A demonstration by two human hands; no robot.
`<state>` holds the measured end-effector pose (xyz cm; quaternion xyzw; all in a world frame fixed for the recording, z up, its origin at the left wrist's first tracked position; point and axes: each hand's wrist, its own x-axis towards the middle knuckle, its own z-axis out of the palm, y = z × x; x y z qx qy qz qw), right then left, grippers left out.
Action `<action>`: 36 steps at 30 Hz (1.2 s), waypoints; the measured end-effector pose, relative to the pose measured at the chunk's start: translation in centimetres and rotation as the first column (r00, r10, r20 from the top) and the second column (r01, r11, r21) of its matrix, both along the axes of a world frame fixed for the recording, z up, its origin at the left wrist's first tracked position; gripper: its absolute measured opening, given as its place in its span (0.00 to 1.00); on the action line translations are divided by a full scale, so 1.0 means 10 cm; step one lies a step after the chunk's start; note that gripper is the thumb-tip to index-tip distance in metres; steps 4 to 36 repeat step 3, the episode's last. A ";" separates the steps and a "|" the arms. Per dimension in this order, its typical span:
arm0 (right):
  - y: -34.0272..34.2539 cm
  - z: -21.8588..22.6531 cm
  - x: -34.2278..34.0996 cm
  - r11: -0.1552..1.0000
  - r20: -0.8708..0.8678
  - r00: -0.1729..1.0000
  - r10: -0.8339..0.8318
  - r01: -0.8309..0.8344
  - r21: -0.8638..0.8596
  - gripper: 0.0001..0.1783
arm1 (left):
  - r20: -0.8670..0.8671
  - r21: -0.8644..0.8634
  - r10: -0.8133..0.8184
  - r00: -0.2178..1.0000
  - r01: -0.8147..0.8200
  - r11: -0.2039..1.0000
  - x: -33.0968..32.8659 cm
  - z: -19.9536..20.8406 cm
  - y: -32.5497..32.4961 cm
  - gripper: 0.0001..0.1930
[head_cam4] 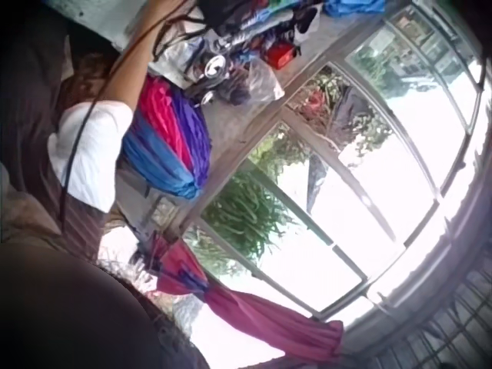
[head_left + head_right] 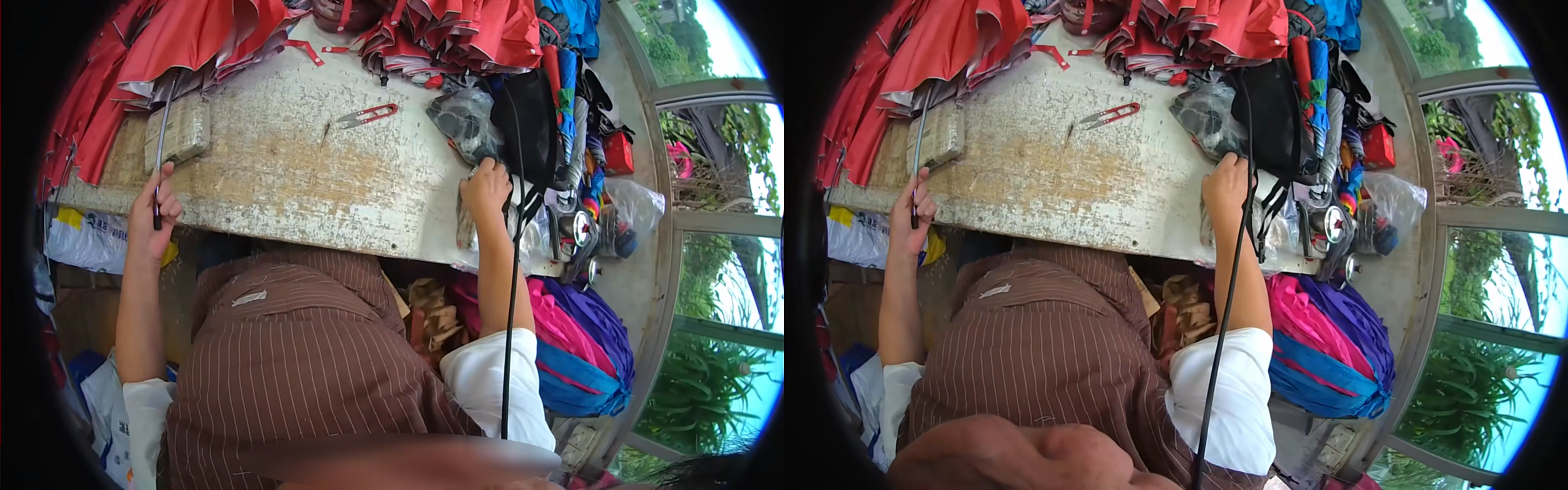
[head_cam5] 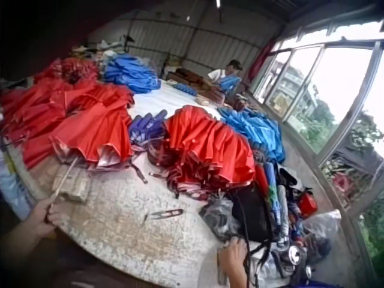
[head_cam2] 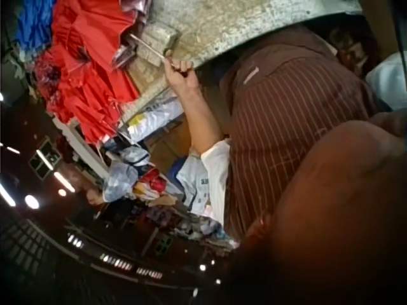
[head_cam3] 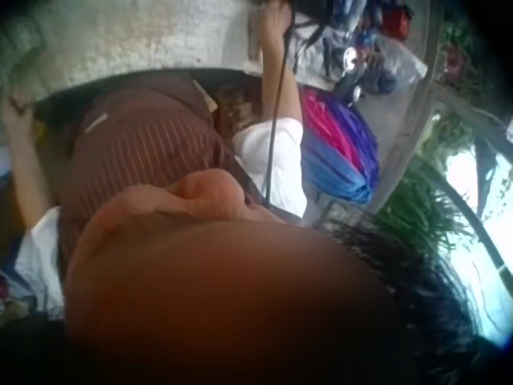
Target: Assembling, inspecting, and folding small umbrellas at a production workstation.
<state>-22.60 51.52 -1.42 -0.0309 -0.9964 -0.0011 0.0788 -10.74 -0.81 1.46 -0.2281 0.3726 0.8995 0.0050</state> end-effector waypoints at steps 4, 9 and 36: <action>0.01 -0.05 -0.16 0.998 0.124 0.991 -0.056 0.052 0.041 0.24 | 0.114 -0.386 0.058 0.992 -0.010 0.922 -0.01 0.12 0.03 0.17; 0.01 -0.05 -0.16 0.998 0.124 0.991 -0.056 0.052 0.041 0.24 | 0.114 -0.386 0.058 0.992 -0.010 0.922 -0.01 0.12 0.03 0.17; 0.01 -0.05 -0.16 0.998 0.124 0.991 -0.056 0.052 0.041 0.24 | 0.114 -0.386 0.058 0.992 -0.010 0.922 -0.01 0.12 0.03 0.17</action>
